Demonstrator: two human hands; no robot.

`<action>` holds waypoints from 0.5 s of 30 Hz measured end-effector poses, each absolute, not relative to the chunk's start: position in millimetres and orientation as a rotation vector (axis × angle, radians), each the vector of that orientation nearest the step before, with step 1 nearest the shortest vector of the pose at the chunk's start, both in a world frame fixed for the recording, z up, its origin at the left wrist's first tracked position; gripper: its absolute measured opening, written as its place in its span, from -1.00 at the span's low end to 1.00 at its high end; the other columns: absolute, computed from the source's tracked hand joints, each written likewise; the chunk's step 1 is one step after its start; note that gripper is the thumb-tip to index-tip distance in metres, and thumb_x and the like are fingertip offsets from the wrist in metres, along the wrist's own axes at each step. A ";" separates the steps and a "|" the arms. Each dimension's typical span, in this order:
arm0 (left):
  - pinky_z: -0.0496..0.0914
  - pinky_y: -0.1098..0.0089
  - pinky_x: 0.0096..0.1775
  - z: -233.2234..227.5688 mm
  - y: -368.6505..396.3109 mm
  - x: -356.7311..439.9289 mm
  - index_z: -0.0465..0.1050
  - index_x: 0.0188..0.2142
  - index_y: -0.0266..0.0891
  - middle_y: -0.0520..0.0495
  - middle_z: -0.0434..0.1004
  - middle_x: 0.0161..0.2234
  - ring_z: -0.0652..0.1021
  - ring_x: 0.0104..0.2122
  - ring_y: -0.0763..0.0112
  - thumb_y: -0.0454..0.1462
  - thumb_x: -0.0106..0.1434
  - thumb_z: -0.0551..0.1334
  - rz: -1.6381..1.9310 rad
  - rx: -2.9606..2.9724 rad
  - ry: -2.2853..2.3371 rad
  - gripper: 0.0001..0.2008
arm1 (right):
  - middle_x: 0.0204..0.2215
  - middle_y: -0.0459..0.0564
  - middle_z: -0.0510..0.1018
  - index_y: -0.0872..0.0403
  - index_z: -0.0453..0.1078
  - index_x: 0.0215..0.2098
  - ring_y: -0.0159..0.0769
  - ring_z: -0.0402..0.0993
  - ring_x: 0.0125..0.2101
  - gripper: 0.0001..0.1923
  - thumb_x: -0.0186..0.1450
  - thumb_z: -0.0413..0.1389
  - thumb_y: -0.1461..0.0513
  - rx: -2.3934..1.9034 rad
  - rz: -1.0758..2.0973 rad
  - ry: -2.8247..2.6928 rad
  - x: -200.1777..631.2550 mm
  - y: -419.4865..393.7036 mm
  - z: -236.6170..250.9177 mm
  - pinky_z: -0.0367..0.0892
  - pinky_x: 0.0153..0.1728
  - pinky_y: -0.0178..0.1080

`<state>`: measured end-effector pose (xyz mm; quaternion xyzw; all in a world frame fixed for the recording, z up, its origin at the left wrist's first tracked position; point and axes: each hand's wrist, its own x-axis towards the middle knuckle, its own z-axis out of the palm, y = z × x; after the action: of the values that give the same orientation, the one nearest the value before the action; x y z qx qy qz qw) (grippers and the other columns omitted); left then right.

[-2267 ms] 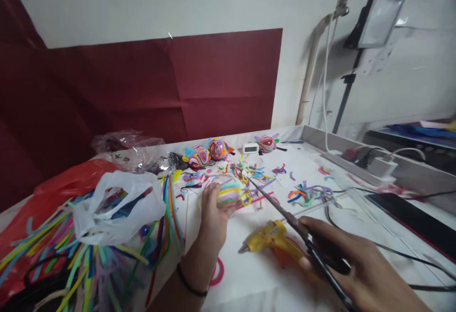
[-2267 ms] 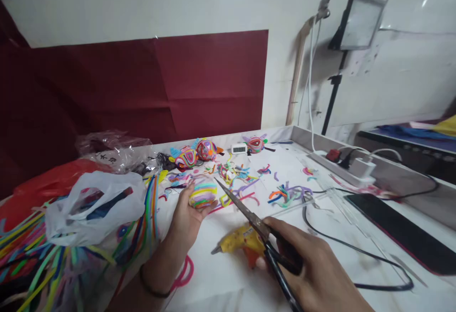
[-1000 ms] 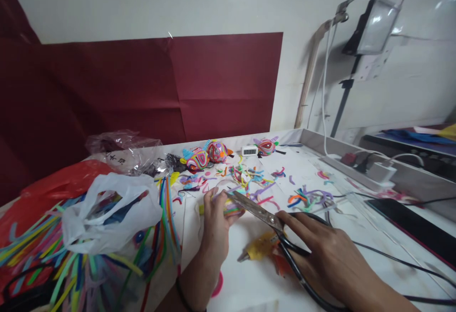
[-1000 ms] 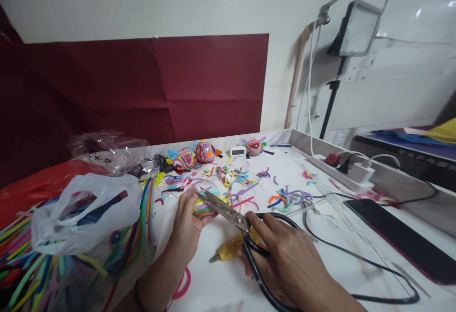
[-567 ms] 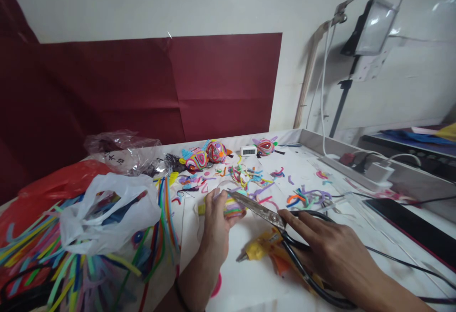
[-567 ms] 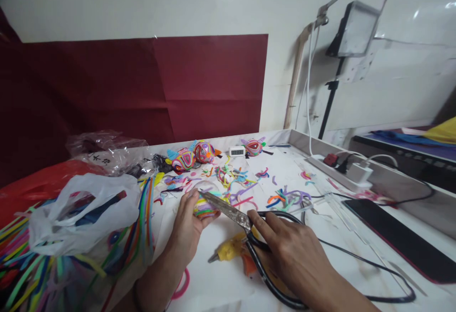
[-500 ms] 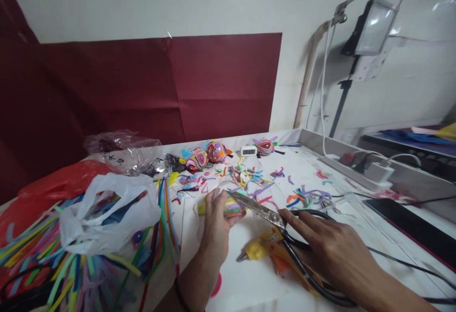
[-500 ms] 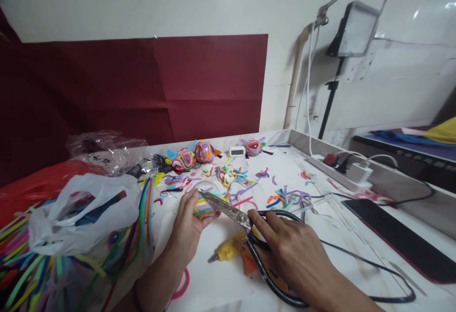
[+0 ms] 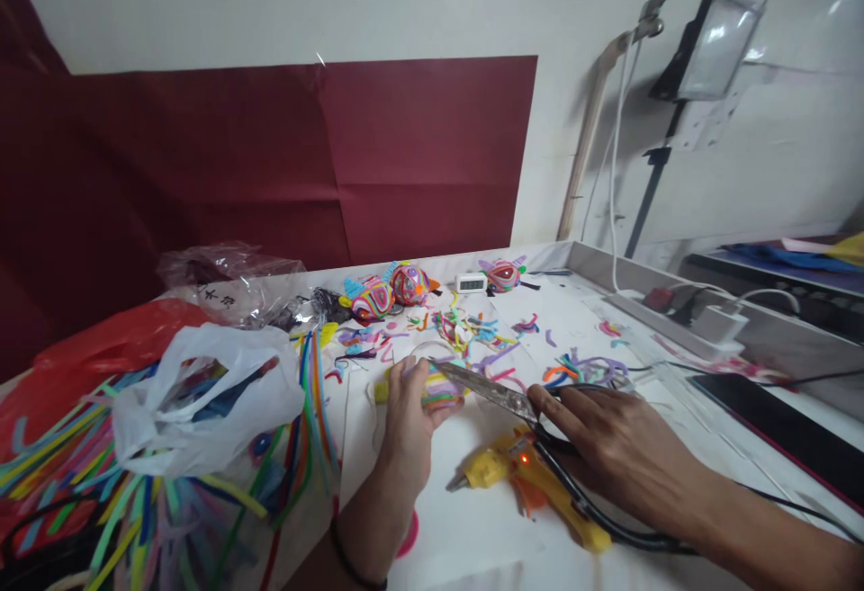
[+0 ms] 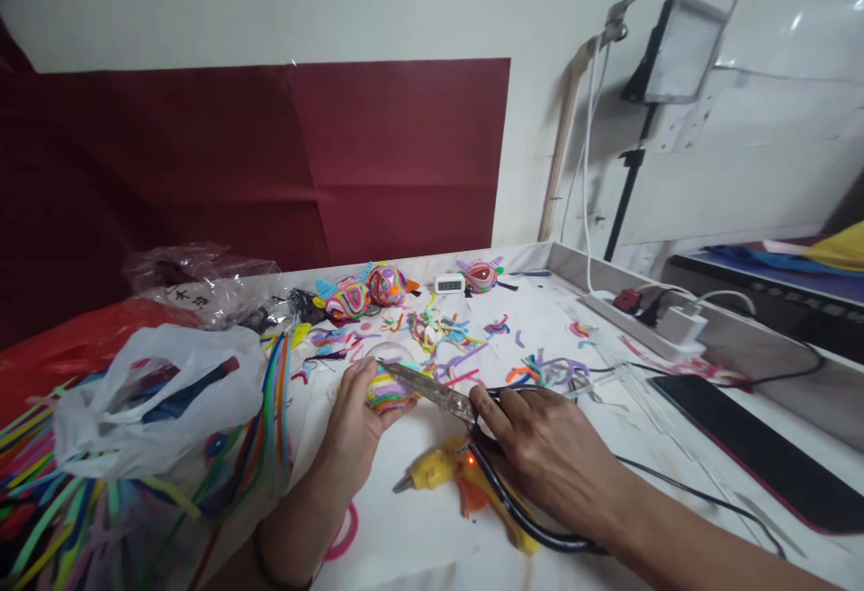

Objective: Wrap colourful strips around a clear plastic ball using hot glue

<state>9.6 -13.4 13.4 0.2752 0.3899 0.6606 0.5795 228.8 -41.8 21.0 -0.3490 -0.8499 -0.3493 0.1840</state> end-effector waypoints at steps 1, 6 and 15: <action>0.55 0.07 -0.21 13.2 -12.9 9.2 0.32 -0.15 -0.13 -0.19 0.36 0.03 0.51 -0.07 0.13 -0.12 0.16 0.30 1.545 0.640 0.912 -0.69 | -0.56 -0.05 0.48 0.22 0.29 -0.01 -0.26 0.41 -0.64 -0.69 0.31 -0.09 0.31 -0.985 -0.975 -2.403 228.1 -40.6 21.0 0.13 -0.56 -0.23; 0.55 0.04 -0.19 14.2 -12.2 8.4 0.31 -0.17 -0.12 -0.17 0.34 0.07 0.48 0.00 0.08 -0.13 0.18 0.29 1.549 0.635 0.899 -0.72 | -0.55 0.00 0.54 0.23 0.33 -0.04 -0.26 0.46 -0.64 -0.67 0.25 -0.08 0.36 -1.007 -0.920 -2.411 226.1 -36.3 18.5 0.15 -0.60 -0.26; 0.57 0.08 -0.25 12.5 -9.0 7.8 0.32 -0.12 -0.11 -0.17 0.21 0.15 0.47 0.00 0.07 -0.16 0.12 0.33 1.591 0.600 0.893 -0.65 | -0.42 0.00 0.67 0.03 0.45 -0.03 -0.22 0.59 -0.51 -0.67 0.36 -0.07 0.17 -1.302 -0.003 -2.337 225.7 -44.6 27.5 0.35 -0.55 -0.30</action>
<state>7.8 -9.0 12.5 0.2560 0.3808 0.6788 0.5733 225.7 -44.6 27.5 -0.4734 -0.8500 -0.0011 0.2312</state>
